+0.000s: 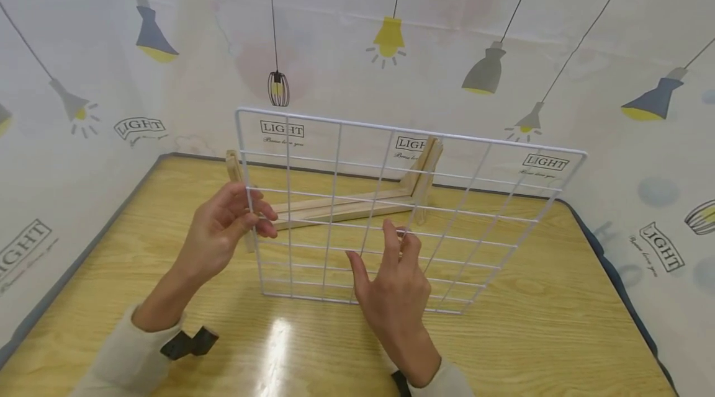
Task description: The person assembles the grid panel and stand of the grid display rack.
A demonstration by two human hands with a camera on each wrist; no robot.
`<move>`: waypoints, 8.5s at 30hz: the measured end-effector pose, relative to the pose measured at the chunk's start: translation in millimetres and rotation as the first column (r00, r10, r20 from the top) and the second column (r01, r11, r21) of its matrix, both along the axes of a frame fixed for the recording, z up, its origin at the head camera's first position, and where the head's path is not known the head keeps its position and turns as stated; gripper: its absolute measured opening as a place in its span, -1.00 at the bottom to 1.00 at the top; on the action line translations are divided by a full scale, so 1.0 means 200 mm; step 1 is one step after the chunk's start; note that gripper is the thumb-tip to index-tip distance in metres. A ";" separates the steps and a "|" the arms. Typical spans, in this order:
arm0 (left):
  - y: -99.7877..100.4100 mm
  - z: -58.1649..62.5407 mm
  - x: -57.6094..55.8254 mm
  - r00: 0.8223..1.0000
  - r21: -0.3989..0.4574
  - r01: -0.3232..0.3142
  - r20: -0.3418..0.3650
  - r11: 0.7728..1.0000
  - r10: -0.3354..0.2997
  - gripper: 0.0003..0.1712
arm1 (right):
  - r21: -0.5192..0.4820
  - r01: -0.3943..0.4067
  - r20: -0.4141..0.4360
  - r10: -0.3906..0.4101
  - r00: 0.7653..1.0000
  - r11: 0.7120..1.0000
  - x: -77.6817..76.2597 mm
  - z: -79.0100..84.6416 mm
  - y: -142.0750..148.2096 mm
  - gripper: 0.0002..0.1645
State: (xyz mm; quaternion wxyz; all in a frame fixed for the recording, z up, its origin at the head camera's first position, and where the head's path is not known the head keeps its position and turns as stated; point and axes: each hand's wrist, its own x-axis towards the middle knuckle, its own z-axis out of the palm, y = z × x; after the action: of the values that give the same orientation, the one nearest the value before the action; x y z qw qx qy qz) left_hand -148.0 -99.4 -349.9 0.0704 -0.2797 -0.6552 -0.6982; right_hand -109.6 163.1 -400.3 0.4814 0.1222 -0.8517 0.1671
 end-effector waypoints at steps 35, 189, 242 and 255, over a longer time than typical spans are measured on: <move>-0.15 0.00 -0.14 0.814 0.048 -0.544 -0.210 0.838 0.541 -0.45 | -0.158 -0.101 0.016 0.104 0.994 0.982 -0.05 0.05 0.07 -0.24; -0.09 -0.33 -0.23 0.983 -0.538 -0.131 0.037 0.832 0.178 -0.18 | -0.300 -0.260 -0.261 0.183 0.948 0.918 -0.28 0.63 -0.05 -0.30; -0.09 -0.31 -0.24 0.986 -0.547 -0.112 0.042 0.829 0.161 -0.17 | -0.273 -0.189 -0.249 0.120 0.961 0.943 -0.37 0.80 -0.09 -0.37; -0.09 -0.30 -0.24 0.987 -0.563 -0.111 0.038 0.819 0.159 -0.16 | -0.240 -0.185 -0.212 0.135 0.968 0.953 -0.40 0.80 -0.10 -0.36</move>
State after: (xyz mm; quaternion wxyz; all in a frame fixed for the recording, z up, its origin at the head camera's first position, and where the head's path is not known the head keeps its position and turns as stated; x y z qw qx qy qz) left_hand -195.2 -117.2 -410.0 0.0076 -0.2118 -0.8510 -0.4805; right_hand -189.0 144.0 -240.4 0.5583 0.1430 -0.7592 0.3024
